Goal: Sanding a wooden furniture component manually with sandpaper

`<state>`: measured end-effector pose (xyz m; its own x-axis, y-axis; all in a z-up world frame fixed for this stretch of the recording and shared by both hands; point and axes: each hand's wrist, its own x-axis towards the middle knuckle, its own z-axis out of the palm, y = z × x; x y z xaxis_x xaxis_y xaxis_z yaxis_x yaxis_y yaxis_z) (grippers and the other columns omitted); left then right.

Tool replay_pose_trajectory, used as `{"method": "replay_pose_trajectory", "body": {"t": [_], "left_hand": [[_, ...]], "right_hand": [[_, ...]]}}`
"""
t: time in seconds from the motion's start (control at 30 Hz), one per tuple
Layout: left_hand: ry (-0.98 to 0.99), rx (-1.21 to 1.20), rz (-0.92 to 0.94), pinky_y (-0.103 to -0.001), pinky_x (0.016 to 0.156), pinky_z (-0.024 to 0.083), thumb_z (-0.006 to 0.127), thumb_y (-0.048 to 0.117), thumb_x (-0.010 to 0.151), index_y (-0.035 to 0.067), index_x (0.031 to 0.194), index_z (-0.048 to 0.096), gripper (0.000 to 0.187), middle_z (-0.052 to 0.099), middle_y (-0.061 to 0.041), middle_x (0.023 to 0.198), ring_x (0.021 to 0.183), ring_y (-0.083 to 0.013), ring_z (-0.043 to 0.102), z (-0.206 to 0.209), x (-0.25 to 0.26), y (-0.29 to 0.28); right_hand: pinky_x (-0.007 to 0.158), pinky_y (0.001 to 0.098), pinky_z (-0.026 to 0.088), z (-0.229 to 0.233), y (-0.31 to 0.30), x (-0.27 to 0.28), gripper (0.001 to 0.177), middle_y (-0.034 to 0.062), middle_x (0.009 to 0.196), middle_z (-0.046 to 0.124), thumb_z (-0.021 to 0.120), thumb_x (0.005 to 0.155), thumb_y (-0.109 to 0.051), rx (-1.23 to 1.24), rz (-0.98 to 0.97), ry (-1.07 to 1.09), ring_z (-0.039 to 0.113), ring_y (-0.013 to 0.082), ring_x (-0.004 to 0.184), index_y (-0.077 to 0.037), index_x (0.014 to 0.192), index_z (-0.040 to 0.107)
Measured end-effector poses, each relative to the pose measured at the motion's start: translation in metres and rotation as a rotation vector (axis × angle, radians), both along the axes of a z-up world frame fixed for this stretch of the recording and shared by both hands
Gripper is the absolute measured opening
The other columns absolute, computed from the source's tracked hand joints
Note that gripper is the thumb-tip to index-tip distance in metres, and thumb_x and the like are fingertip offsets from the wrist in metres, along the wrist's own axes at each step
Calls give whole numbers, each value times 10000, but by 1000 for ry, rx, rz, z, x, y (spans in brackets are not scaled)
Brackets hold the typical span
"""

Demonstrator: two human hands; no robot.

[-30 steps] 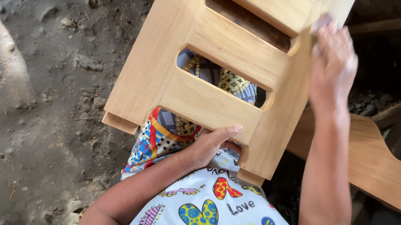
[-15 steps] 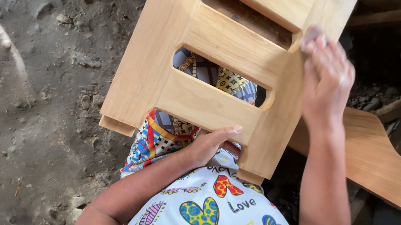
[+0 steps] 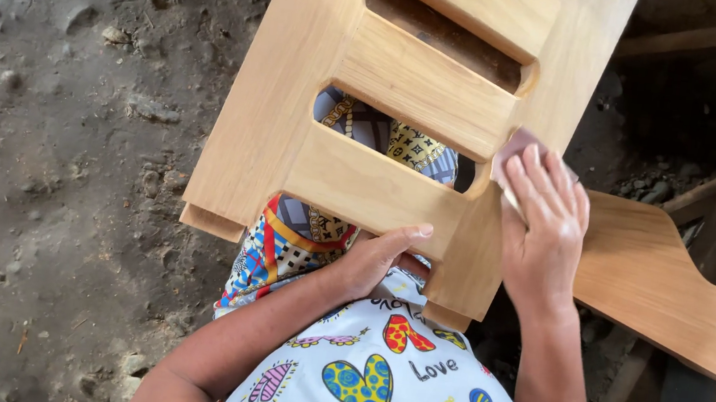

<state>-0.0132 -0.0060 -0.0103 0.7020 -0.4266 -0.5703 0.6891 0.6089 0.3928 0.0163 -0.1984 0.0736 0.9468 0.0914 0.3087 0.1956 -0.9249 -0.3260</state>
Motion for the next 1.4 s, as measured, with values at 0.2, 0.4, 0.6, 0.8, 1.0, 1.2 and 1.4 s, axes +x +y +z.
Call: {"method": "replay_pose_trajectory", "body": {"t": [0.2,0.4,0.6,0.8,1.0,1.2,1.4], "left_hand": [[5,-3,12,-622,608,627,776,44,871,-204,1245,529,512,647,-321,1110,833,-485,710,37,17,7],[-58,70,-250,-382,653,644,641,296,892,21,1366,581,551,680,-119,1102,799,-242,698,29,20,12],[-35,69,-240,-374,664,645,662,298,888,-24,1238,636,476,702,-136,1017,795,-254,711,25,17,13],[-36,113,-321,-371,669,631,643,319,892,-41,1205,650,478,705,-151,1012,743,-271,701,30,21,17],[-270,79,-343,-333,721,652,576,307,922,143,1575,398,697,579,-42,1363,1000,-176,627,38,28,21],[-267,36,-324,-346,714,640,556,288,935,139,1599,363,708,550,-26,1425,1051,-172,615,38,27,20],[-254,55,-295,-383,655,647,585,270,946,78,1527,461,624,664,-114,1121,801,-262,688,26,21,18]], "right_hand": [[1042,486,431,-16,-26,33,251,212,1339,707,685,1042,-87,-19,56,-109,604,428,1291,-4,1264,765],[1045,583,428,-23,-72,149,331,332,1351,647,562,1101,20,9,60,-47,533,506,1285,192,1380,601],[1061,613,404,-29,-65,151,418,349,1380,591,647,966,124,26,37,-54,473,532,1317,88,1383,661],[1122,568,369,-1,-17,45,338,279,1453,588,580,1072,-3,23,19,9,482,462,1408,90,1394,627],[1049,564,401,-4,-34,74,357,270,1442,601,619,1040,41,16,-20,44,493,427,1401,54,1395,650],[1056,522,447,-48,-120,204,303,330,1350,669,620,1077,48,-102,131,-113,570,486,1258,189,1333,702],[669,464,463,-82,-173,263,269,155,925,701,700,1225,-136,-84,58,-146,631,280,810,38,1019,691]]}}
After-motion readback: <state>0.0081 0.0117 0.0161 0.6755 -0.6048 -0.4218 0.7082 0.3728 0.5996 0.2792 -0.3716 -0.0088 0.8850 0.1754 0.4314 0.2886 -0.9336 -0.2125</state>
